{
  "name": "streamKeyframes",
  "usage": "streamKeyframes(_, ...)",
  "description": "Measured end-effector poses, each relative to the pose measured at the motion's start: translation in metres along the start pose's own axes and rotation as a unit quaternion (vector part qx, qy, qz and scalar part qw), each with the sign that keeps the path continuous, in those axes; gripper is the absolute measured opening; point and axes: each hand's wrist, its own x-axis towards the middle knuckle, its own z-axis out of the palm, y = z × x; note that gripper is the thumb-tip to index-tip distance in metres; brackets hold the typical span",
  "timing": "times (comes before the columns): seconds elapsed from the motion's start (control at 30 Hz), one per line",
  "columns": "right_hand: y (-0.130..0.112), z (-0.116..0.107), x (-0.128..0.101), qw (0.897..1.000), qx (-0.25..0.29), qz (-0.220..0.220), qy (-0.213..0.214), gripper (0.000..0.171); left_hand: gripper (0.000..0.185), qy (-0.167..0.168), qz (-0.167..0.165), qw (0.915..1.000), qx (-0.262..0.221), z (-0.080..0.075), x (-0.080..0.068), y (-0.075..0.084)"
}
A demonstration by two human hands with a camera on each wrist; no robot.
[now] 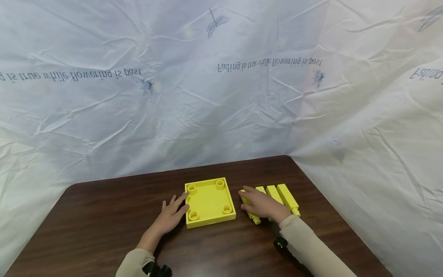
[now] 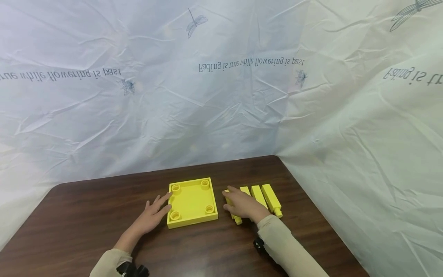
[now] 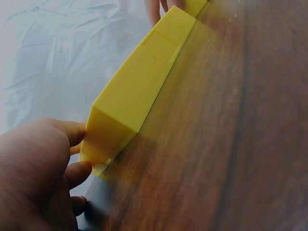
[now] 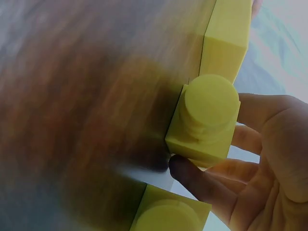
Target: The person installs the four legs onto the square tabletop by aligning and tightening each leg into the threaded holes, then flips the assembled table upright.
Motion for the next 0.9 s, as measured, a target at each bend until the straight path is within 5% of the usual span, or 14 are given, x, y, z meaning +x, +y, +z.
streamKeyframes(0.23, -0.0009, -0.0017, 0.0022, 1.0, 0.014, 0.003, -0.002, 0.046, 0.062, -0.004, -0.008, 1.0, 0.002, 0.0003, -0.0006, -0.0001)
streamKeyframes(0.63, 0.0006, 0.0019, 0.0042, 0.994, 0.09, 0.065, -0.008, 0.067, 0.063, -0.001, -0.01, 0.9999, 0.005, 0.0056, -0.0034, -0.0054)
streamKeyframes(0.9, -0.0042, -0.0047, 0.0046, 0.994, 0.066, 0.086, -0.009, 0.066, 0.062, 0.012, 0.001, 0.9999, 0.002, 0.0091, -0.0002, -0.0038)
